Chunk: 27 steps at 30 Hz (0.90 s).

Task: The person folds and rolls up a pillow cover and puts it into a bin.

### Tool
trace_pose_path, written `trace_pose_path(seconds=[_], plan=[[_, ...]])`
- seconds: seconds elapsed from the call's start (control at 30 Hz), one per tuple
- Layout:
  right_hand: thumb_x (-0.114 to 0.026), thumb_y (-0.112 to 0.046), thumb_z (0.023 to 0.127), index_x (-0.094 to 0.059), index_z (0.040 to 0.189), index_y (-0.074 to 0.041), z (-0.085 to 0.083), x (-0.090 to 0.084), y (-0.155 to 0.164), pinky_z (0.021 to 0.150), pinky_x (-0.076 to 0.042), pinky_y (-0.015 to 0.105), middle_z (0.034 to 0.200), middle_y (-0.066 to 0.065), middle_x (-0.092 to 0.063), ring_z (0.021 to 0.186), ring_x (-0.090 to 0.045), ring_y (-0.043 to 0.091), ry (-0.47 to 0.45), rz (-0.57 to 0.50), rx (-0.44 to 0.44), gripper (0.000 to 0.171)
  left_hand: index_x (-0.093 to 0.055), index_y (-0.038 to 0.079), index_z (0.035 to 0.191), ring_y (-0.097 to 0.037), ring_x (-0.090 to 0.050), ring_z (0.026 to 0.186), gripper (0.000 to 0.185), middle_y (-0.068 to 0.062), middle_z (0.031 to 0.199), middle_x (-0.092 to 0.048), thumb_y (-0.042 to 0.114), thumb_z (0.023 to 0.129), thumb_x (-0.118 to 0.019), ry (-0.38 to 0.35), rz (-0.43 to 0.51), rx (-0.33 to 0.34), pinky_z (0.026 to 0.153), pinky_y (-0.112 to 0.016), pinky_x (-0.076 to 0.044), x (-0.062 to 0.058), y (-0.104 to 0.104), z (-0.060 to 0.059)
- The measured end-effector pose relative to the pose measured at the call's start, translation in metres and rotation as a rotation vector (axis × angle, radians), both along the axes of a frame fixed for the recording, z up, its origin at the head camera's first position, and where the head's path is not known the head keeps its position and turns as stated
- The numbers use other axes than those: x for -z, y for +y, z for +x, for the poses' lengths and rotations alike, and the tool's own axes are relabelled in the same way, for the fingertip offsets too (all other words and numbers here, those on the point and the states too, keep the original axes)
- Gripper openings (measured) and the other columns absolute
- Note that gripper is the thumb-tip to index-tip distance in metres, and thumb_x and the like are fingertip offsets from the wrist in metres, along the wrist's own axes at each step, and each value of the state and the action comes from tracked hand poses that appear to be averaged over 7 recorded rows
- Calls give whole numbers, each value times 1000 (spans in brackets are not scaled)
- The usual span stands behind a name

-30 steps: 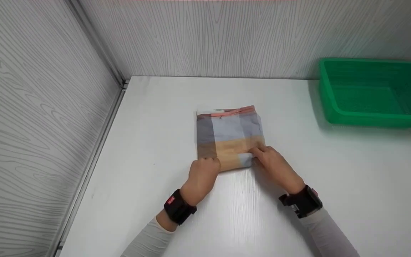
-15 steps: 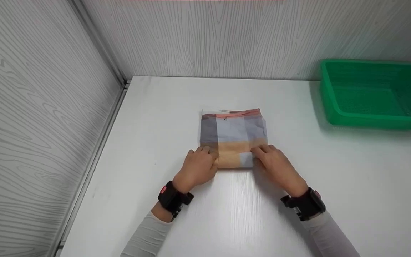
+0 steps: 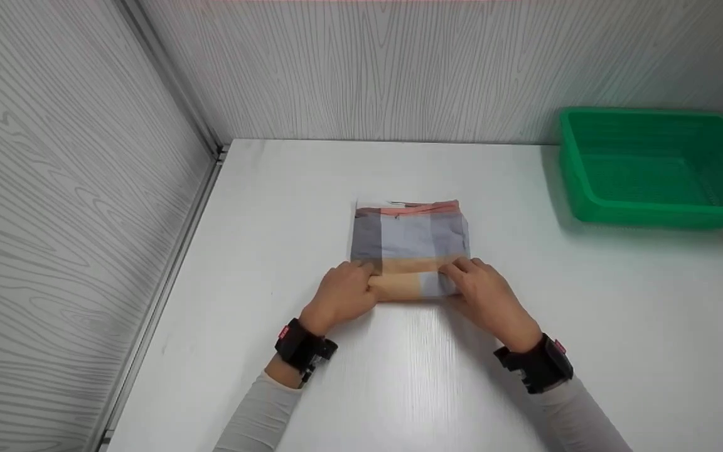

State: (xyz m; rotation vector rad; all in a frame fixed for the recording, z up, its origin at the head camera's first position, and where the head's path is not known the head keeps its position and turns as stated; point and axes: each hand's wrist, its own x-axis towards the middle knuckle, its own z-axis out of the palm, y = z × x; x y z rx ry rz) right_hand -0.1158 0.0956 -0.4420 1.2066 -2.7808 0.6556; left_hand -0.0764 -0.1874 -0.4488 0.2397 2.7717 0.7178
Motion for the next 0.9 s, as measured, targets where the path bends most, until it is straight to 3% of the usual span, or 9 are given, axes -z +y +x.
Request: trace_pose_path(seconds=[0.2, 0.33, 0.5, 0.6, 0.77, 0.9], plan=[[-84, 12, 78, -68, 117, -3, -1, -1, 1, 76, -58, 49, 107, 14, -70, 92, -67, 37, -13, 32, 23, 45, -67, 6, 120, -29, -65, 103, 40, -10, 110, -70, 35, 95, -58, -130, 117, -48, 89, -47, -53, 1, -10, -9], [-78, 15, 83, -69, 119, -2, -2, -1, 1, 78, -59, 50, 109, 17, -71, 95, -68, 39, -22, 46, 28, 41, -64, 7, 129, -25, -64, 107, 49, -10, 120, -70, 38, 92, -63, -219, 208, -76, 95, -45, -52, 0, -19, -14], [-74, 15, 87, -70, 122, -1, -1, 4, 0, 80, -60, 50, 110, 18, -72, 98, -70, 38, -13, 56, 23, 38, -63, 7, 129, -25, -63, 106, 46, -12, 124, -69, 33, 91, -64, -242, 233, -95, 96, -44, -52, 1, -25, -14], [-73, 15, 89, -72, 121, 0, 0, 8, -1, 80, -60, 48, 108, 18, -71, 98, -70, 37, -5, 47, 21, 35, -62, 4, 129, -27, -64, 103, 45, -13, 121, -68, 33, 94, -64, -183, 149, -82, 91, -45, -53, -3, -20, -9], [-72, 13, 91, -72, 122, 1, -1, 13, -2, 81, -60, 46, 110, 18, -71, 100, -69, 37, -10, 31, 17, 33, -62, -3, 130, -36, -66, 103, 42, -20, 119, -67, 25, 98, -66, 68, -195, 39, 84, -49, -56, -24, 2, 11], [-71, 11, 92, -70, 126, 1, -5, 15, 0, 84, -60, 47, 113, 19, -71, 102, -69, 38, -26, 9, 23, 35, -62, -5, 133, -39, -63, 116, 50, -22, 127, -64, 26, 96, -74, 195, -376, 131, 96, -49, -55, -43, 21, 30]])
